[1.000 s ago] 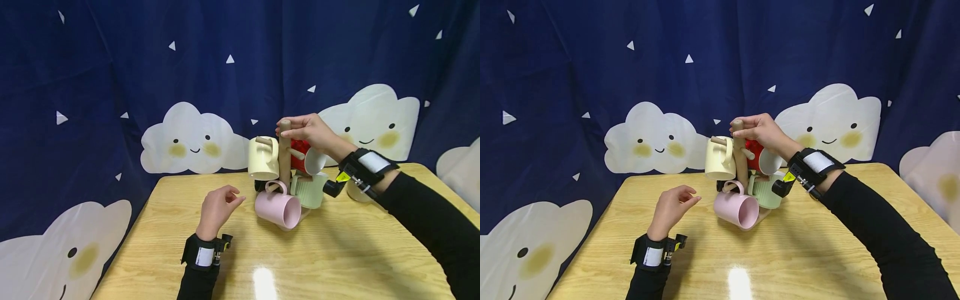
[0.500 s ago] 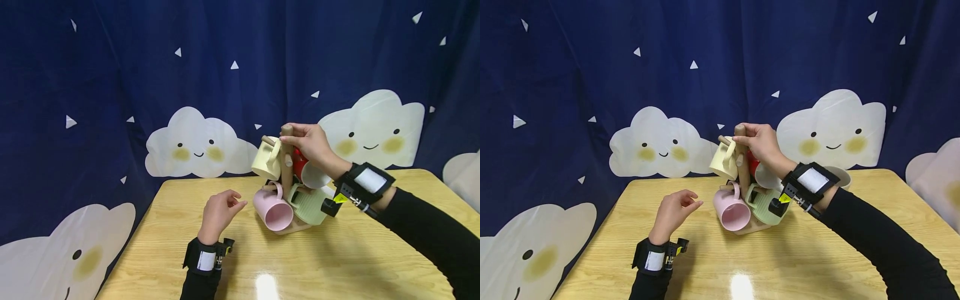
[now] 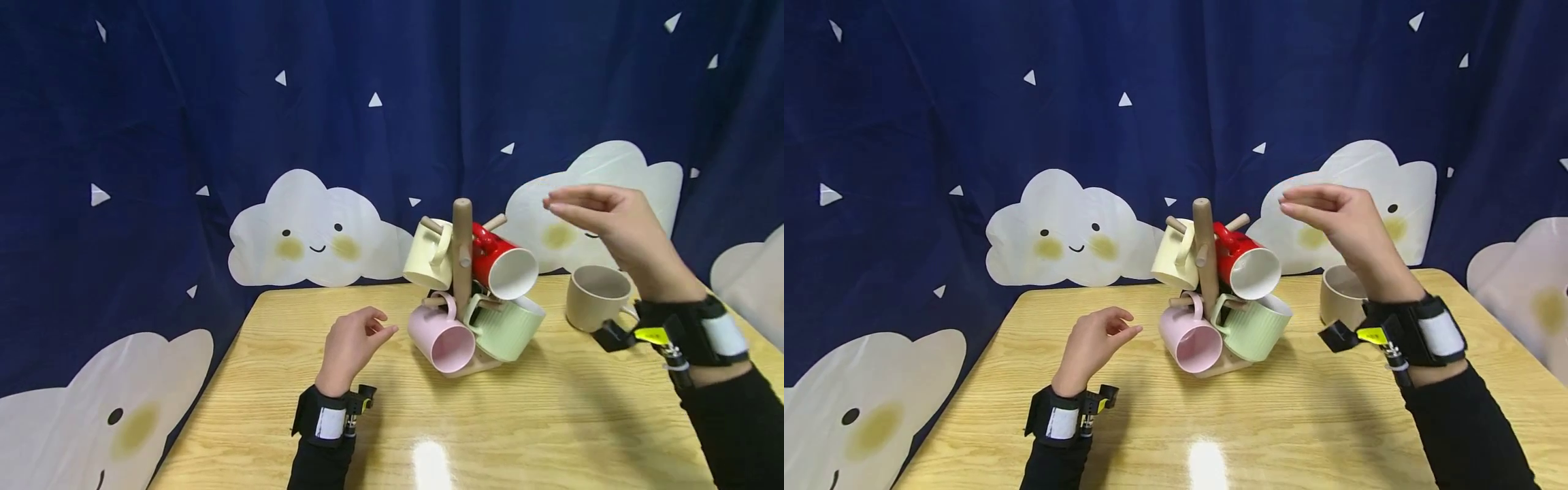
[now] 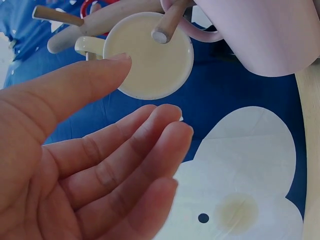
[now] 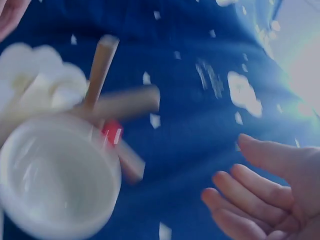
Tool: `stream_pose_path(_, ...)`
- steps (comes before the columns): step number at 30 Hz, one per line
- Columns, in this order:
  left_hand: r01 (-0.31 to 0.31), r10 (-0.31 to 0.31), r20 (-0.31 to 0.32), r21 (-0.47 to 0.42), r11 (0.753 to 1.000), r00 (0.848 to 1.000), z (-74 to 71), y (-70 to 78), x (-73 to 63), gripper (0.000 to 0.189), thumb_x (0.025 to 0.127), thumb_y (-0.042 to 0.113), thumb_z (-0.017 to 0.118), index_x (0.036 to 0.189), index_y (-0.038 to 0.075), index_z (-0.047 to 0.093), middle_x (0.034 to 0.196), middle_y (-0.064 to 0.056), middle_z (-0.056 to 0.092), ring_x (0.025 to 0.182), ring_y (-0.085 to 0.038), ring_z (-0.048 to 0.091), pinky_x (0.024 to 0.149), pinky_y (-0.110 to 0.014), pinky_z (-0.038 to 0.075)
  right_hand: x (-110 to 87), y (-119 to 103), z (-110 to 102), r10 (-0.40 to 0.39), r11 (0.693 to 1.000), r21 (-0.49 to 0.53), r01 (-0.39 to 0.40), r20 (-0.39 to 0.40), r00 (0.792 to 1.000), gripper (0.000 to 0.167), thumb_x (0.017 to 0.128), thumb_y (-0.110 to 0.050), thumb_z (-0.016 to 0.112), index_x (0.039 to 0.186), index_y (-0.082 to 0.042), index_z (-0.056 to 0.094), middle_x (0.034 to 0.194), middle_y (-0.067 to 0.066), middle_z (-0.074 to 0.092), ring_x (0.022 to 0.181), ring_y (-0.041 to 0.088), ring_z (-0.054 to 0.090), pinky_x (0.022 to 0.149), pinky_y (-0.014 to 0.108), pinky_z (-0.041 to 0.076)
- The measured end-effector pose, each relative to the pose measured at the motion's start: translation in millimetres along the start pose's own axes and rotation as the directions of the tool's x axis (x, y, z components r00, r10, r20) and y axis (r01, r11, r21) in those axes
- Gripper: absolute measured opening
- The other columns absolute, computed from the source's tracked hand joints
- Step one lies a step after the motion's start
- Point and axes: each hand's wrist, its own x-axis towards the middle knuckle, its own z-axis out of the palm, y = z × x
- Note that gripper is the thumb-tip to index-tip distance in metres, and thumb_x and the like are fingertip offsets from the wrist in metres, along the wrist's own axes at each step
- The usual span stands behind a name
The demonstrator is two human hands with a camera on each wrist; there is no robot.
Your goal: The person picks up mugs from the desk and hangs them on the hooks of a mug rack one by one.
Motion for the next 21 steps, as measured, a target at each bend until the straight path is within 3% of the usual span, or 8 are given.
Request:
stream_pose_path(3,0.007,-0.007,0.004,0.005,1.000,1.000,-1.4,-0.4,0.6,0.026,0.080,0.031,0.070,0.093,0.008,0.069,0.074,-0.001,0.069,0.066,-0.013,0.064,0.058,-0.025,0.047,-16.5,43.5,-17.2,0.027,1.000,-0.015,-0.027,-0.004,1.000,0.026,0.087,-0.023,0.063,0.112,-0.018,0.066,0.091,-0.026,0.066,0.091,-0.009,0.058,0.073,0.008,0.044)
stream_pose_path(6,0.022,-0.022,0.011,0.010,1.000,1.000,-2.5,0.0,1.7,0.027,0.079,0.032,0.070,0.093,0.009,0.069,0.074,-0.001,0.069,0.066,-0.013,0.064,0.058,-0.025,0.047,-32.6,90.2,-26.4,0.034,0.989,0.142,-0.040,0.042,0.999,0.019,0.090,-0.012,0.058,0.104,-0.020,0.068,0.089,-0.021,0.068,0.087,-0.008,0.061,0.071,0.009,0.047)
stream_pose_path(10,0.041,-0.041,0.026,0.001,0.999,0.999,-2.9,0.9,2.4,0.028,0.079,0.033,0.071,0.093,0.009,0.069,0.076,-0.002,0.070,0.067,-0.013,0.064,0.058,-0.026,0.047,-47.4,134.3,-30.6,0.084,0.897,0.428,-0.110,0.079,0.993,0.022,0.090,-0.004,0.055,0.098,-0.017,0.070,0.088,-0.009,0.072,0.085,-0.001,0.066,0.071,0.012,0.050)
stream_pose_path(14,0.050,-0.050,0.039,0.003,0.999,0.998,-2.3,0.7,0.3,0.029,0.079,0.034,0.071,0.093,0.009,0.069,0.075,-0.002,0.070,0.066,-0.013,0.064,0.058,-0.025,0.047,-52.7,152.9,-29.5,0.128,0.850,0.507,-0.145,0.069,0.989,0.020,0.090,-0.006,0.056,0.096,-0.016,0.072,0.087,-0.008,0.072,0.083,0.001,0.067,0.071,0.013,0.051)
stream_pose_path(21,0.066,-0.067,0.054,0.014,0.998,0.996,-3.6,-1.9,-1.3,0.029,0.079,0.032,0.071,0.095,0.008,0.068,0.076,-0.002,0.069,0.067,-0.014,0.063,0.058,-0.026,0.047,-56.8,152.8,-28.2,0.119,0.854,0.504,-0.127,0.049,0.992,0.020,0.090,-0.006,0.056,0.094,-0.017,0.071,0.086,-0.009,0.072,0.081,0.000,0.067,0.070,0.013,0.051)
